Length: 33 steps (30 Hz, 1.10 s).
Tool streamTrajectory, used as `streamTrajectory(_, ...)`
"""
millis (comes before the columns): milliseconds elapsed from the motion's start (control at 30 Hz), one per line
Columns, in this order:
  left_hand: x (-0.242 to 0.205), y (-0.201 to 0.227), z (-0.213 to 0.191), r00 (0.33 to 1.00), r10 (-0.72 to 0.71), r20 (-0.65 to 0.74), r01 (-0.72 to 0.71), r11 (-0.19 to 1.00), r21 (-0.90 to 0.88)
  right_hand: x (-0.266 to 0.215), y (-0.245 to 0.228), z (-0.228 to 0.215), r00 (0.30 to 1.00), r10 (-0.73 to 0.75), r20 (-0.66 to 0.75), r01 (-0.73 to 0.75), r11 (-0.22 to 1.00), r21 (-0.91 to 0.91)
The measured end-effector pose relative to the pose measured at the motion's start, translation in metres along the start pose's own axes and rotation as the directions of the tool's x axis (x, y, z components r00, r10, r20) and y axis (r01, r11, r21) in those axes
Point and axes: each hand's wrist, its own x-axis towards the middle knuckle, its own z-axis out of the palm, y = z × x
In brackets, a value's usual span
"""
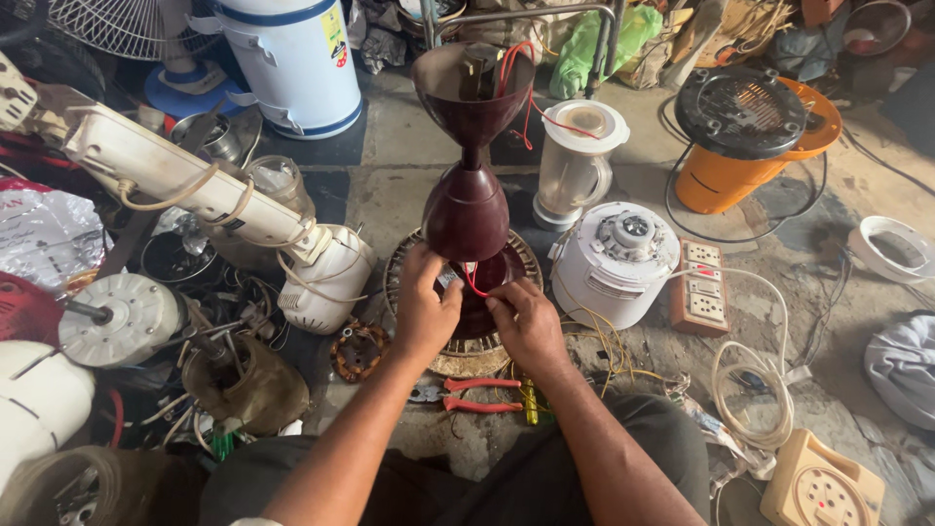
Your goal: The person sits on the floor and repairs a maroon-colored appliance, likely a mixer or grinder. They use pliers to strip and twist wires, then use a screwdriver to tighten connections inside the device's base.
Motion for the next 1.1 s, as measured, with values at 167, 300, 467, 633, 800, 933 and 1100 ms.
streamTrajectory(167,-0.015,-0.02,0.016,0.754,-0.601,0.265,0.656,0.668,-0.351,0.001,0.0,0.003,0.998,0.051,0.044,-0.053,0.998,0.042)
streamTrajectory(300,-0.003,-0.017,0.017,0.697,-0.656,0.288,0.716,0.658,-0.233,0.0,-0.001,0.004,0.998,-0.057,-0.003,0.057,0.998,0.036)
streamTrajectory(467,0.0,-0.018,0.012,0.747,-0.616,0.249,0.651,0.755,-0.086,0.0,-0.009,0.003,0.999,-0.009,0.048,0.007,0.999,0.034)
streamTrajectory(633,0.003,-0.023,0.006,0.78,-0.564,0.269,0.602,0.794,-0.082,0.0,-0.008,0.005,0.999,0.014,0.045,-0.016,0.999,0.04)
streamTrajectory(800,0.007,-0.02,-0.003,0.806,-0.533,0.259,0.498,0.846,0.191,0.0,0.031,0.015,0.991,-0.081,-0.106,0.066,0.988,-0.136)
streamTrajectory(933,0.007,-0.031,-0.009,0.878,-0.389,0.28,0.352,0.919,0.177,0.009,0.072,0.005,0.955,0.106,-0.277,-0.115,0.993,-0.014)
streamTrajectory(1100,0.012,-0.031,-0.014,0.939,-0.197,0.281,0.141,0.968,0.207,0.012,0.075,-0.011,0.94,0.253,-0.227,-0.25,0.967,0.041)
